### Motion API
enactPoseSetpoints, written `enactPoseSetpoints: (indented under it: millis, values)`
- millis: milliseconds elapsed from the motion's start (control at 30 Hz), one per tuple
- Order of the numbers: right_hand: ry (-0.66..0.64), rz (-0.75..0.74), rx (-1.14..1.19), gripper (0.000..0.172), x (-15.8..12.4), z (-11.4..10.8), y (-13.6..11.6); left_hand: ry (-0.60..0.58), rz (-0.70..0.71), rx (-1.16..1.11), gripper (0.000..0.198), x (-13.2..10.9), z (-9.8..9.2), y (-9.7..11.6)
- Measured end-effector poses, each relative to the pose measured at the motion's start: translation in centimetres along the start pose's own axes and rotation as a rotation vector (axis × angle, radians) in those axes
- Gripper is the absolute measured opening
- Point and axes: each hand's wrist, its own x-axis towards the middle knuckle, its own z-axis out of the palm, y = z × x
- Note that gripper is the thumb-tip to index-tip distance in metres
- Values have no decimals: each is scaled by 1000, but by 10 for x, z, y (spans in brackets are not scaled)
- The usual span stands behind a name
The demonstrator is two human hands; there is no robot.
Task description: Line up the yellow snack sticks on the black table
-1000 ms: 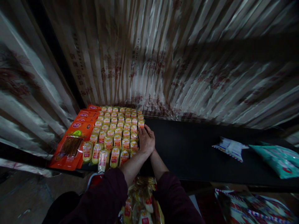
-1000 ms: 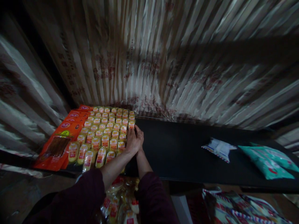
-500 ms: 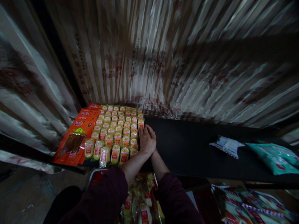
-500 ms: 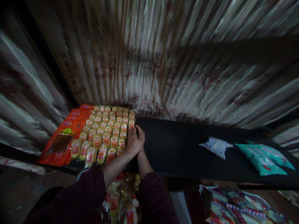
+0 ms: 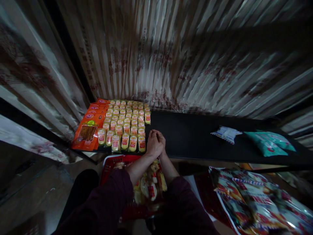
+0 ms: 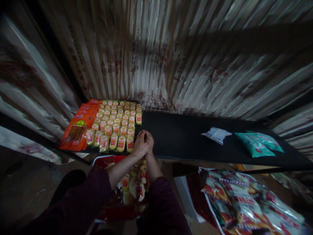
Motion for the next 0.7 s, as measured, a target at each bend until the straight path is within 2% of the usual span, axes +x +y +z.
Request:
enactPoseSetpoints:
  millis: [333,533,700]
  values:
    - [-30,134,138,42,-77,-29,-53,-78,-25,-8,39,-80,-38,0]
    - [-30,178,210,43,-134,-24,-82,-118,-40,0,37,-131,-67,-10]
    - [-45,212,182,42,-179,-9,-85,-156,-78,-8,35,-165,-85,-30]
